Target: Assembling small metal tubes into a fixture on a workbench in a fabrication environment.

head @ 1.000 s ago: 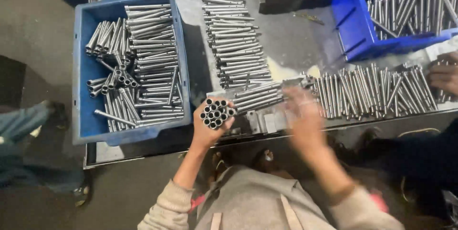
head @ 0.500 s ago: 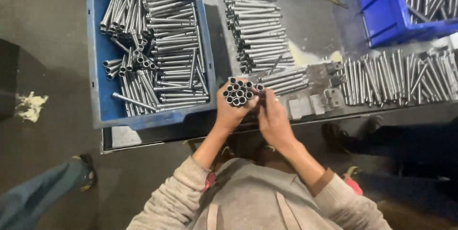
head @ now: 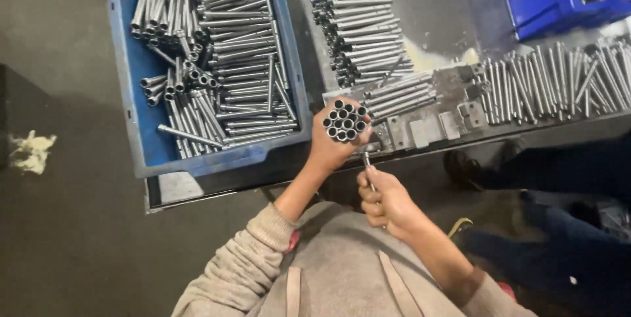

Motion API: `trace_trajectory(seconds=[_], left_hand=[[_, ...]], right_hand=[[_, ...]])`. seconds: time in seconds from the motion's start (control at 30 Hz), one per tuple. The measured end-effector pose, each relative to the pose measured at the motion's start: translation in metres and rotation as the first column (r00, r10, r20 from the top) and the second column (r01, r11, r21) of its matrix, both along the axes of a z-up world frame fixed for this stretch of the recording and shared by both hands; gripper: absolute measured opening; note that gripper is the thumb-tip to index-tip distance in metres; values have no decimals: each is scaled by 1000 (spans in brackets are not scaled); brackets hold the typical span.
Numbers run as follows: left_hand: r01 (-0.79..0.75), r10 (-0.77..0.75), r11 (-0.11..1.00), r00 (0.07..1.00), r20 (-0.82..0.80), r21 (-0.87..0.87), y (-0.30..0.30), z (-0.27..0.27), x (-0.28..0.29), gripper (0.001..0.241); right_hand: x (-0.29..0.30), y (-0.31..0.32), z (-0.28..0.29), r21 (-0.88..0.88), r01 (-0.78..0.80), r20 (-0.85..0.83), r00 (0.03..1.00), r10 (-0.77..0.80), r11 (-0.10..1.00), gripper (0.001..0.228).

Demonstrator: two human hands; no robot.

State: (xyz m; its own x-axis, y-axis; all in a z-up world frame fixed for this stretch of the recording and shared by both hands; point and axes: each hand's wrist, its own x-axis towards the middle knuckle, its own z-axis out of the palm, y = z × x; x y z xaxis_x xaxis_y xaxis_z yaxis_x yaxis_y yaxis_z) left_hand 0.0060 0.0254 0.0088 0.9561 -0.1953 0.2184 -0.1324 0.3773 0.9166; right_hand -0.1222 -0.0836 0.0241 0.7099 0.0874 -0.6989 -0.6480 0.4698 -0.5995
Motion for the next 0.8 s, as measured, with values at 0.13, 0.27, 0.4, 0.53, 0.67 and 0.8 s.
trace_trajectory(seconds=[0.13,0.27,0.4,0.53,0.67,0.8], left_hand=[[9,-11,999,999,37,47,1,1,2,30],[20,-21,999,999,44,37,1,8,2,29],[73,-81,993,993,85,98,9,10,-6,27],[37,-50,991,993,107,125,1,9,-1,29],[-21,17,991,999,32,135,5,10,-3,27],[-43,35,983,998,52,178,-11,18,-1,25]], right_hand=[[-1,7,-1,-209,-18,46,999,28,978,35],[3,6,14,-115,-31,-16,999,29,993,34],[-36,11,34,-835,-99,377,614,694,542,38],[-24,-29,10,-878,-344,18,672,740,333,31],[-5,-83,-12,-909,309,414,739,532,279,17],[37,-149,-63,-865,501,316,520,794,16,7]])
